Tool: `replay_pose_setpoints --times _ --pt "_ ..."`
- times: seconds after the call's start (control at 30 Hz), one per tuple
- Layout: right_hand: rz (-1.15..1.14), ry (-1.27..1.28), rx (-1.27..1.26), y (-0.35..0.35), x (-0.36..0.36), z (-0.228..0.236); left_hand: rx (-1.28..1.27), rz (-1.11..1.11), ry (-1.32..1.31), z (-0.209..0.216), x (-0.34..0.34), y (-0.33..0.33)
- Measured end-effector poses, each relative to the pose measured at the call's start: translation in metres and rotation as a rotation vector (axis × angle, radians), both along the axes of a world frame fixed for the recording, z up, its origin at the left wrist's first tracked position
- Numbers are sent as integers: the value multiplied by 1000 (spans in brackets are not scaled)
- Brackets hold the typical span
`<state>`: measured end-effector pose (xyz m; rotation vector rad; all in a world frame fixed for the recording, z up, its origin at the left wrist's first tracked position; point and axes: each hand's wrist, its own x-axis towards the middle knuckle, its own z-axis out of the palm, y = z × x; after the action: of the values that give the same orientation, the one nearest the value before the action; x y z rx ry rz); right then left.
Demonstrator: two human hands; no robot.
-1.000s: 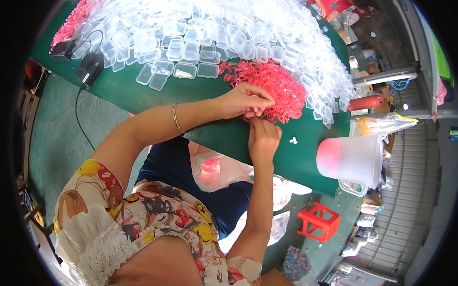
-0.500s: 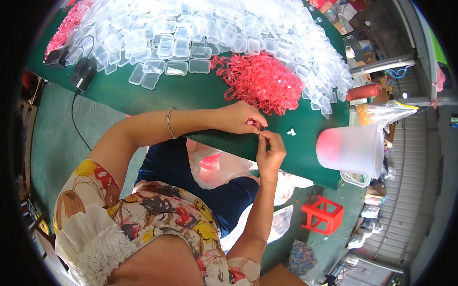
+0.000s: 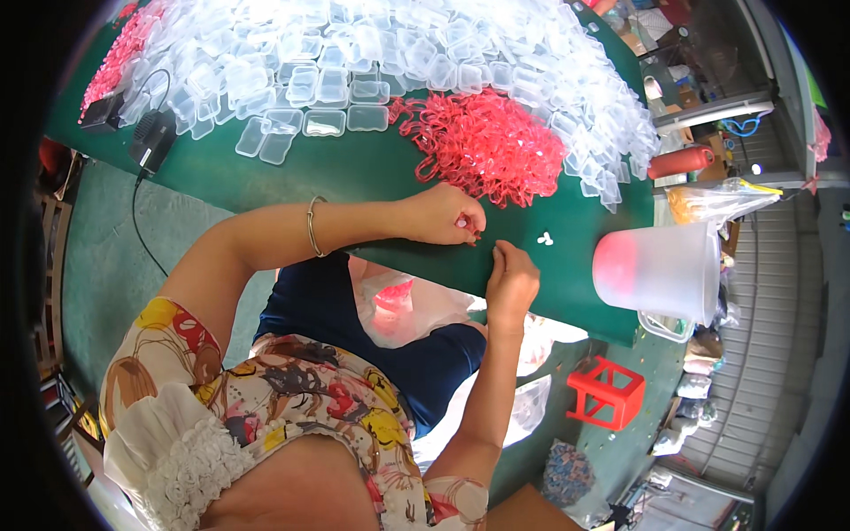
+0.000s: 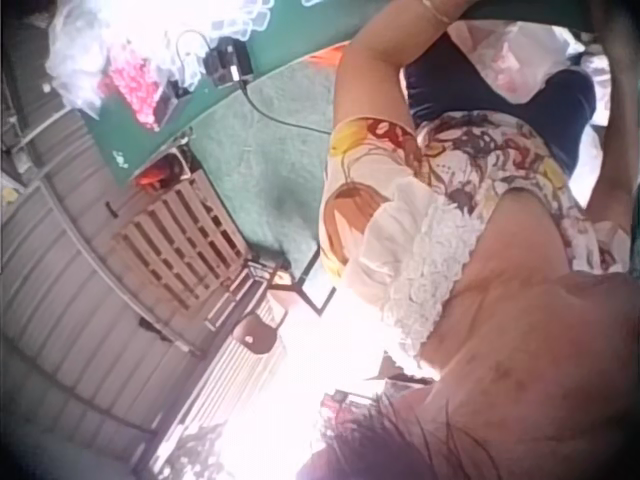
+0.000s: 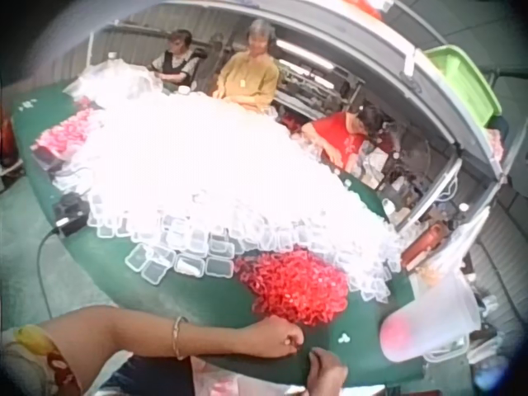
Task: The person assembles small items by attaching white plastic pieces onto pink plastic parts by hand and placing them on the table.
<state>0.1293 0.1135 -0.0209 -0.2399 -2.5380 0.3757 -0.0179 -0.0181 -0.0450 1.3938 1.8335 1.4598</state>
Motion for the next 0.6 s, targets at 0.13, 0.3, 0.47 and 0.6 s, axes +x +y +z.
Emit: replay_pose_setpoints --times 0.13,0.3,0.47,0.6 --pt "-1 -65 165 4 -3 6 -14 -6 -19 1 1 1" --pt "-26 -86 178 2 -4 9 -13 -3 1 -2 0 1" --pt "77 -60 124 0 -4 5 5 1 19 -1 1 0" --pt "119 -34 11 -5 -3 5 -30 16 38 3 3 -2"
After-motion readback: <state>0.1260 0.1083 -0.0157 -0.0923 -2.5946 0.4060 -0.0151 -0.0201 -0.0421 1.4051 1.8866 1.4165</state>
